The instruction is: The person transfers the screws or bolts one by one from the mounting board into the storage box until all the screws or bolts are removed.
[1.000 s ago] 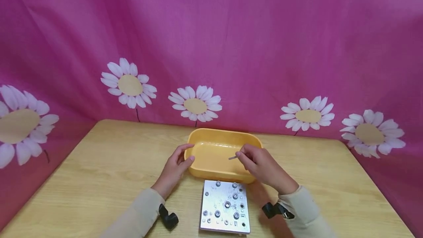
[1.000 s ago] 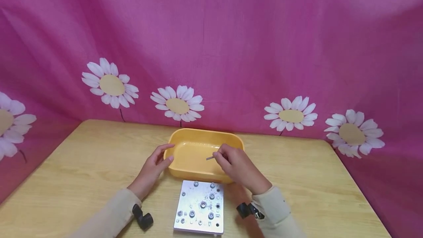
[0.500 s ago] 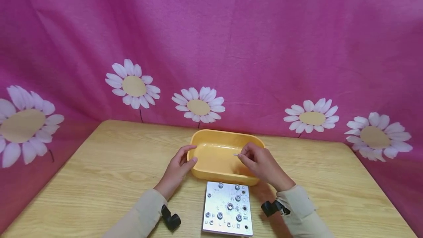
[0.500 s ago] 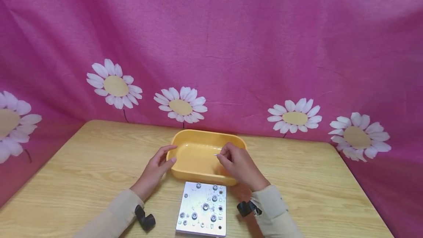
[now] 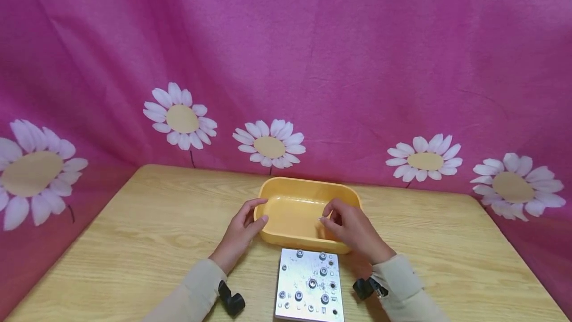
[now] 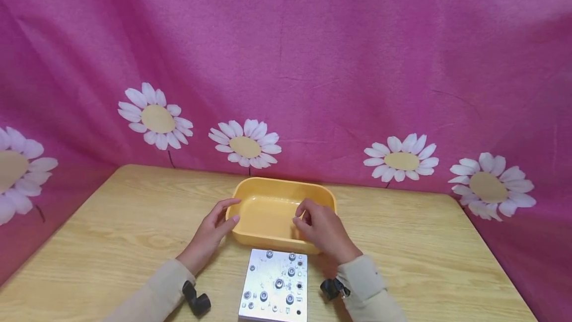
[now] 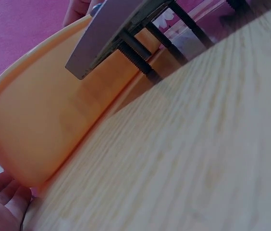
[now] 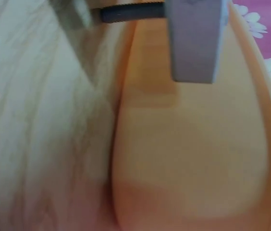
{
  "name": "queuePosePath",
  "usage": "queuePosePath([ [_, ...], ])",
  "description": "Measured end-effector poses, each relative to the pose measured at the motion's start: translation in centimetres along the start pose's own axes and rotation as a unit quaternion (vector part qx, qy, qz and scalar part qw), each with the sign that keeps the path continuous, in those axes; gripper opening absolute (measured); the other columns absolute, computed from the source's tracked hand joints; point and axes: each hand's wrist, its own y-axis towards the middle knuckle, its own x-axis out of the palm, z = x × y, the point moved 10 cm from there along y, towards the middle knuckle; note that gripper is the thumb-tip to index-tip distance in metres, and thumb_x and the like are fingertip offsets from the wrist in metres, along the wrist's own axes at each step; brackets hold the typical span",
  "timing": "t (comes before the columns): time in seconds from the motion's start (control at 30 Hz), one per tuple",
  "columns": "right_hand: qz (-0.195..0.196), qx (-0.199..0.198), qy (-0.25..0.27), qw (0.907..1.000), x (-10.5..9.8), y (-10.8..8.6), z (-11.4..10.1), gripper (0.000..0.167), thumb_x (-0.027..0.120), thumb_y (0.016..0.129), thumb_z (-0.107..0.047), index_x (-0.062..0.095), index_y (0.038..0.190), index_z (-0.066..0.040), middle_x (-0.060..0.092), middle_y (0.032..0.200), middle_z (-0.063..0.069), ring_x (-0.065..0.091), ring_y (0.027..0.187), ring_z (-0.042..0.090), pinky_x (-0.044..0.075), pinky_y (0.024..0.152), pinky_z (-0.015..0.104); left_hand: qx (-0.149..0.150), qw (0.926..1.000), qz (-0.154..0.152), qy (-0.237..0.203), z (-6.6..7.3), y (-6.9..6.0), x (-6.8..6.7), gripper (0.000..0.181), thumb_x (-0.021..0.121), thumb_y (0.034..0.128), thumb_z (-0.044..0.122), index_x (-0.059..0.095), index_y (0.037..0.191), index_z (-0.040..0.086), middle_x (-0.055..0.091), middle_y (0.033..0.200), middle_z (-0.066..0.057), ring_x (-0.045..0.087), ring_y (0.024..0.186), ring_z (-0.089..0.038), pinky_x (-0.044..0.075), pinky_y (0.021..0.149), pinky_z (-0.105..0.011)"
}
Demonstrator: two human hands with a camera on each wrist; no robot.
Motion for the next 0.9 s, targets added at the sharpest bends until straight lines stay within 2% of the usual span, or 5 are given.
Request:
queuePosePath([
  [0.1, -0.004, 0.002, -0.018, 0.9998, 0.3, 0.0, 0.0, 0.015, 0.072, 0.087, -0.019, 0.057, 0.087, -0.019, 0.046, 0.059, -0.01, 0.042, 0.053, 0.006, 0.035, 0.047, 0.02, 0.009, 0.9999, 0.0, -0.006, 0.1, -0.2, -0.1, 0.04, 0.064, 0.0937, 0.028, 0.053, 0.132, 0.026, 0.034, 0.151, -0.001, 0.023, 0.144, -0.022, 0.021, 0.117, -0.038],
  [0.3, -0.01, 0.016, -0.042, 0.9989, 0.6, 0.0, 0.2, 0.013, 0.072, 0.087, -0.021, 0.059, 0.089, -0.022, 0.048, 0.059, -0.01, 0.044, 0.053, 0.006, 0.036, 0.048, 0.021, 0.005, 1.0, 0.003, -0.007, 0.3, -0.3, -0.1, 0.039, 0.063, 0.0942, 0.024, 0.053, 0.132, 0.024, 0.034, 0.152, -0.002, 0.024, 0.144, -0.023, 0.022, 0.117, -0.037],
  [0.57, -0.025, 0.028, -0.052, 0.998, 0.7, -0.1, 0.4, 0.012, 0.073, 0.087, -0.023, 0.062, 0.093, -0.023, 0.049, 0.059, -0.009, 0.046, 0.054, 0.008, 0.037, 0.049, 0.022, -0.007, 0.9999, -0.009, -0.006, 2.7, -1.4, 0.3, 0.04, 0.061, 0.0953, 0.019, 0.052, 0.134, 0.016, 0.034, 0.152, -0.007, 0.025, 0.143, -0.026, 0.023, 0.116, -0.039],
  [0.7, -0.026, 0.029, -0.056, 0.9977, 0.7, 0.0, 0.3, 0.012, 0.073, 0.087, -0.023, 0.063, 0.094, -0.022, 0.049, 0.06, -0.009, 0.046, 0.055, 0.009, 0.037, 0.05, 0.022, -0.004, 0.9999, -0.009, -0.004, 2.9, -1.4, 0.3, 0.04, 0.061, 0.0954, 0.02, 0.052, 0.134, 0.017, 0.035, 0.151, -0.006, 0.025, 0.143, -0.025, 0.024, 0.116, -0.038],
  [0.9, -0.032, 0.038, -0.056, 0.9972, 0.8, 0.0, 0.3, 0.013, 0.073, 0.087, -0.021, 0.063, 0.095, -0.021, 0.049, 0.061, -0.008, 0.045, 0.055, 0.01, 0.036, 0.05, 0.023, 0.004, 0.9999, -0.01, -0.01, 2.6, -1.2, 0.2, 0.039, 0.062, 0.0951, 0.019, 0.052, 0.133, 0.018, 0.037, 0.15, -0.005, 0.026, 0.143, -0.022, 0.023, 0.116, -0.036],
])
